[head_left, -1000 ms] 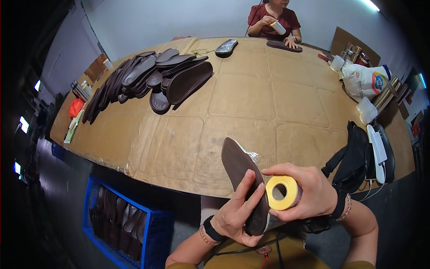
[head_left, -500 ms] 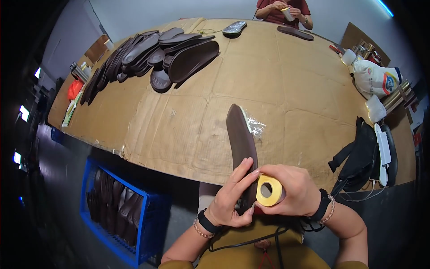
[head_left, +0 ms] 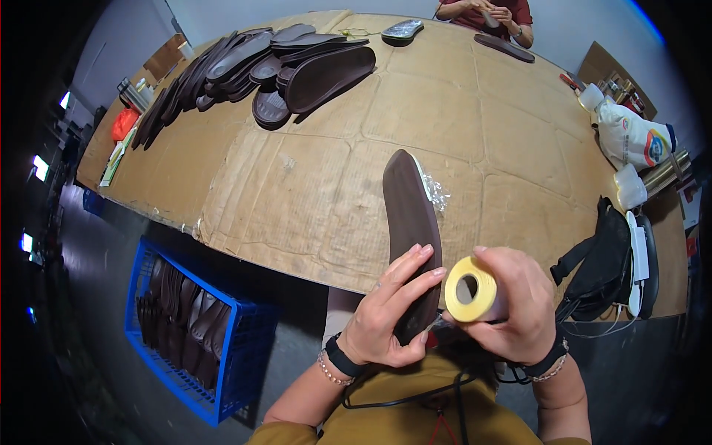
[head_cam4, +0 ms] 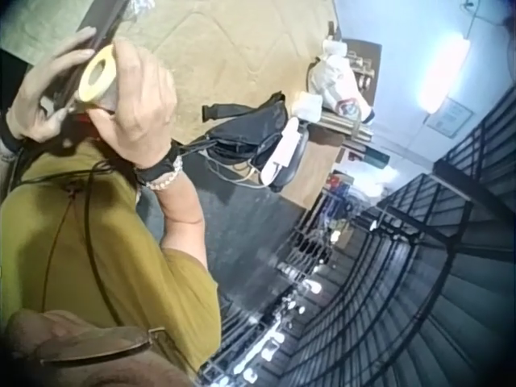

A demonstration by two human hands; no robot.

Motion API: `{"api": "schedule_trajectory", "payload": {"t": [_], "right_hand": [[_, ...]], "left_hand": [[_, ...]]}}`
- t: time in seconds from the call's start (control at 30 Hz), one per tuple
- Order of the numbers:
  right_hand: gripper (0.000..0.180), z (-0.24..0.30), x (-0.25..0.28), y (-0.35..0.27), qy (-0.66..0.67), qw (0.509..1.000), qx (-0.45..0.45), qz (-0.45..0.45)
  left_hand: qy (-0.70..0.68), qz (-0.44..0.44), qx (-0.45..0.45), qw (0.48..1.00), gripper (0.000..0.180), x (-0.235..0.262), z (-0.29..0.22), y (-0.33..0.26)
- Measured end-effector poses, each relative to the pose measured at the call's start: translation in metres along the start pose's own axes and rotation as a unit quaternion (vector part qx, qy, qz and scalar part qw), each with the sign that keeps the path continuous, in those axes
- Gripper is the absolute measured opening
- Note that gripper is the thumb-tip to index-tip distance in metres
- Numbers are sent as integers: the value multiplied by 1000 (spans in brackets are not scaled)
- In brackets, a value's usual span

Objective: The recorder is applying a yellow tape to the side of a shoe sole.

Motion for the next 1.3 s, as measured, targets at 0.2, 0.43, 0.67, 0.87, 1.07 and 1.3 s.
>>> {"api": "schedule_trajectory", "payload": {"t": [0.2, 0.43, 0.67, 0.87, 1.07, 1.3], "right_hand": [[78, -3, -7, 0, -28, 999, -18, -29], [77, -5, -10, -1, -27, 999, -12, -37], [77, -5, -12, -1, -28, 999, -19, -34], [76, -6, -13, 0, -21, 999, -27, -35], [78, -6, -15, 1, -7, 999, -31, -33], [80, -10, -16, 8, 17, 999, -43, 20]], "left_hand": [[-4, -5, 12, 1000, 79, 0, 1, -1], [15, -18, 8, 1000, 77, -1, 2, -1], [17, -17, 10, 1000, 77, -2, 3, -1], [17, -26, 18, 999, 75, -1, 1, -1], [12, -67, 47, 997, 73, -4, 0, -5], [14, -73, 124, 989, 88, 5, -4, 0]]}}
Point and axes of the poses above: each hand's wrist, its own y-axis towards the middle knuckle, its own x-axis out of the back of the hand, z = x × y, the point moved 6 cm from there along y, towards the middle knuckle, and after that the axes turned 6 degrees about x, right-handed, at the moved point
